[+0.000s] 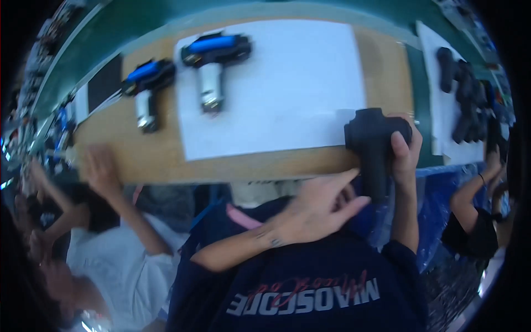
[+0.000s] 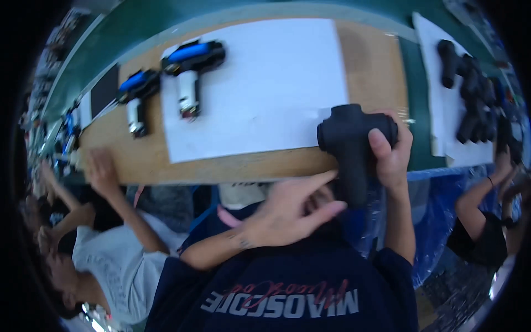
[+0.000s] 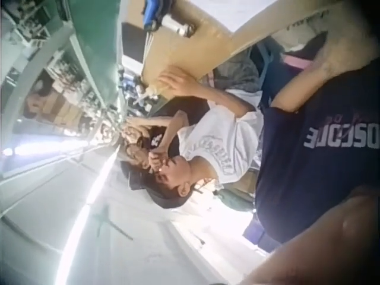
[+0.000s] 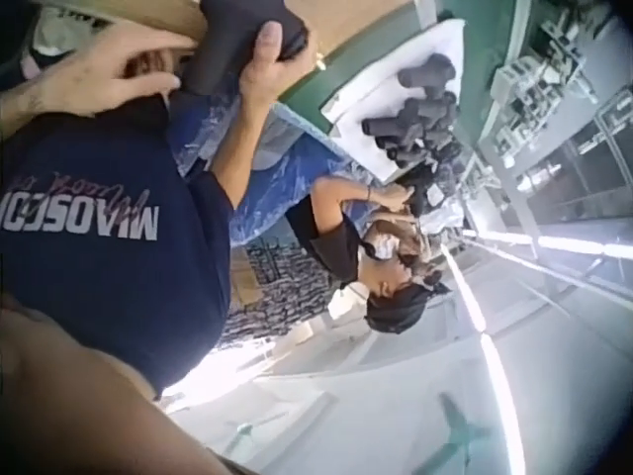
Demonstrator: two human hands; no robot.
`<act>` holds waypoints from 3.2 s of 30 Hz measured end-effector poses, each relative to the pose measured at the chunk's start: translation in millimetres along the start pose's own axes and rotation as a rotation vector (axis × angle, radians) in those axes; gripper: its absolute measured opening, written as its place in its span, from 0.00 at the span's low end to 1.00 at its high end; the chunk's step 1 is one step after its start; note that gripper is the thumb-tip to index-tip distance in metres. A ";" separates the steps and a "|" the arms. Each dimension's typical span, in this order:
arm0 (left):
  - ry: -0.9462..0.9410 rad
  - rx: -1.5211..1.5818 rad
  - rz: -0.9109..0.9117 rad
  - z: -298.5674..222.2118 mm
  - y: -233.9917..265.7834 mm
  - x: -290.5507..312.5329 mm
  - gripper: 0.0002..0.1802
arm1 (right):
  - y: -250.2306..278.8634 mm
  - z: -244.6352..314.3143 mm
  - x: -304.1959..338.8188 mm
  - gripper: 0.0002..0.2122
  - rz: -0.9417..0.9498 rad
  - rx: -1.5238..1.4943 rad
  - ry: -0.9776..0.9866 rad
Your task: Assembling handheld electronic devices by attaching plastic components and applying adhesive on a factory production line.
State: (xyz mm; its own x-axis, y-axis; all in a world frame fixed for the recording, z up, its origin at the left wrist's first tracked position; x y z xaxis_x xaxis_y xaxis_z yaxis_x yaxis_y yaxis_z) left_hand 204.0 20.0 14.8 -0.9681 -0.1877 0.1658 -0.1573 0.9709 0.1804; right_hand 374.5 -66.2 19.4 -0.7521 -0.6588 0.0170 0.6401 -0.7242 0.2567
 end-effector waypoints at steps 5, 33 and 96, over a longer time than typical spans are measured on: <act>-0.131 -1.006 -0.947 -23.7 162.7 60.7 0.16 | 114.4 -49.0 -24.4 0.19 -0.390 -0.147 -0.164; 0.053 -0.406 -0.609 30.6 187.5 37.2 0.28 | 222.1 -310.6 428.9 0.16 -0.138 1.147 -1.257; -0.195 -0.503 -0.387 34.9 185.5 2.7 0.27 | -129.9 98.7 -31.7 0.50 0.697 0.408 0.385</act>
State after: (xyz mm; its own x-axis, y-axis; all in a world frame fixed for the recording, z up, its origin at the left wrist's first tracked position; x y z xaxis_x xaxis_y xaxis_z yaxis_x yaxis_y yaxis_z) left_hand 165.5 204.8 14.9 -0.8848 -0.4330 -0.1721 -0.4368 0.6422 0.6299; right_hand 299.7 68.9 80.9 -0.0616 -0.9981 -0.0093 0.7710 -0.0535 0.6345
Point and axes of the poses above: each hand's wrist, its own x-axis away from the middle knuckle, its own y-axis out of the back of the hand, z = x × y, the point moved 10 cm from there along -x, towards the middle knuckle, and after that the axes turned 10 degrees about -x, right-handed, at the moved point
